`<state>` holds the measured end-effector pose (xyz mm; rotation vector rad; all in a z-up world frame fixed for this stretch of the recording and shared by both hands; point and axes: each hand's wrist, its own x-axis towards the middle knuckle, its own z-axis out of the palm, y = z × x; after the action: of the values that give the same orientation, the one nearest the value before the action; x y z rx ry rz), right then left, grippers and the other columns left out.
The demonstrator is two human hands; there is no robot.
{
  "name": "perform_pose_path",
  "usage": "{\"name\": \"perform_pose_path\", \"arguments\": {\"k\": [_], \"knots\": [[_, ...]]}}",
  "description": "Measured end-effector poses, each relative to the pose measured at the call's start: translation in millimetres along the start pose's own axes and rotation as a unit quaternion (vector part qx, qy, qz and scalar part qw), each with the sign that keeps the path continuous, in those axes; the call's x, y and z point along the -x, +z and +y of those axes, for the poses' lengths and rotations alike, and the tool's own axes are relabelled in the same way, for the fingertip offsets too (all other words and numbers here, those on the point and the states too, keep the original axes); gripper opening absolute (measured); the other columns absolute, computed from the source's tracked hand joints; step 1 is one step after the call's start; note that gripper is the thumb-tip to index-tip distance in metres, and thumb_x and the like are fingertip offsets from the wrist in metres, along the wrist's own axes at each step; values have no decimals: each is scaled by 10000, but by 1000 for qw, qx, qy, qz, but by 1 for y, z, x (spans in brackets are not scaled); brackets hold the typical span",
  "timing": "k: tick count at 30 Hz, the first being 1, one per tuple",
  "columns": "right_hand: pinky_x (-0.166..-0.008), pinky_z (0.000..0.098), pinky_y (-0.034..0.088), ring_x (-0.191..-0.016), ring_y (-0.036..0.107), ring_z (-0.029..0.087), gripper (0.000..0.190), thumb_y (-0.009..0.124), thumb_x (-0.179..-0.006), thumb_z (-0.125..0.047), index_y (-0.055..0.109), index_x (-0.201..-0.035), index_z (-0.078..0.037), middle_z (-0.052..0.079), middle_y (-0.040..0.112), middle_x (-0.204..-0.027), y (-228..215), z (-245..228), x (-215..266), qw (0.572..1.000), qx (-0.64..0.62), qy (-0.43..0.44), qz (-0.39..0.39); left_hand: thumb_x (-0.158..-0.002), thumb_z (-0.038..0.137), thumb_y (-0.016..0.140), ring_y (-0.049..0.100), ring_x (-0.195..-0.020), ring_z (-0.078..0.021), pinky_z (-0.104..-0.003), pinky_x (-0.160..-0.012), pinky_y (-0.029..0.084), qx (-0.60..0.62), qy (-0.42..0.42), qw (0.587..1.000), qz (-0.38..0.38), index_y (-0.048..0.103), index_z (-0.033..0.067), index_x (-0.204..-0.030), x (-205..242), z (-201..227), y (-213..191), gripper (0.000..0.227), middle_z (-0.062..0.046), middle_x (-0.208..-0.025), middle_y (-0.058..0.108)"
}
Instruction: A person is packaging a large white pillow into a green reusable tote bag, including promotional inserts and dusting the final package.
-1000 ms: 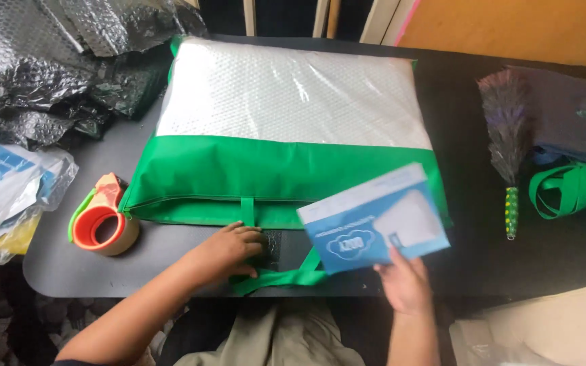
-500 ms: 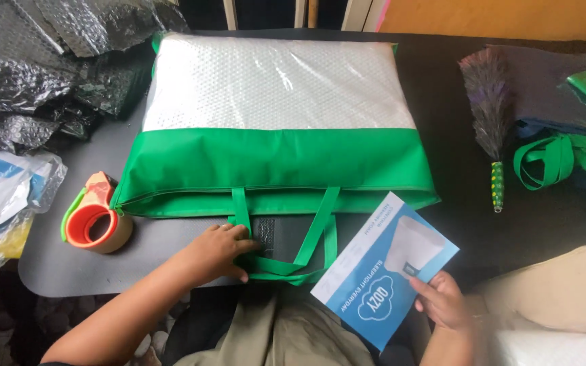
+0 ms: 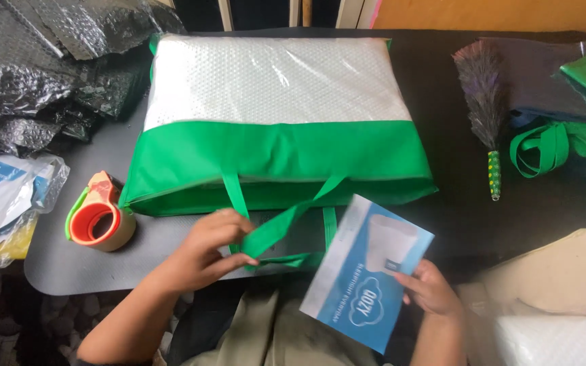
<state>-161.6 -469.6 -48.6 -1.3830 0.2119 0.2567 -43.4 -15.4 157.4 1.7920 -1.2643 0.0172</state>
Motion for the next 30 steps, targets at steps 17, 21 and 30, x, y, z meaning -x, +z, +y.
{"name": "perform_pose_path", "arguments": {"k": [17,21,30], "knots": [[-791,398,521,-952,600,274,310,728,-877,-94,609,-1141,17,167,620,-1135,198,-112,-212,969,-86,-157,168,-1029,166,610,568,-796,-315,-405,-735,514,-53,111,992,-2,592,25,-1011,-7,48,-8,143,-103,-1102,694],[-893,405,500,-1056,603,279,401,728,-863,-140,585,-1208,5,169,627,-1201,200,-123,-177,962,19,-197,189,-942,421,693,698,-1103,-282,-441,-950,507,-159,8,986,41,685,136,-1141,52,-3,-26,348,-93,-1271,706],[-888,562,479,-977,647,491,630,787,-826,-557,696,-1069,17,269,707,-1033,197,-71,-174,689,544,-413,240,-918,157,736,606,-1228,-335,-455,-1071,451,-322,-302,855,272,657,32,-1258,176,-107,-32,371,-166,-1295,662]]}}
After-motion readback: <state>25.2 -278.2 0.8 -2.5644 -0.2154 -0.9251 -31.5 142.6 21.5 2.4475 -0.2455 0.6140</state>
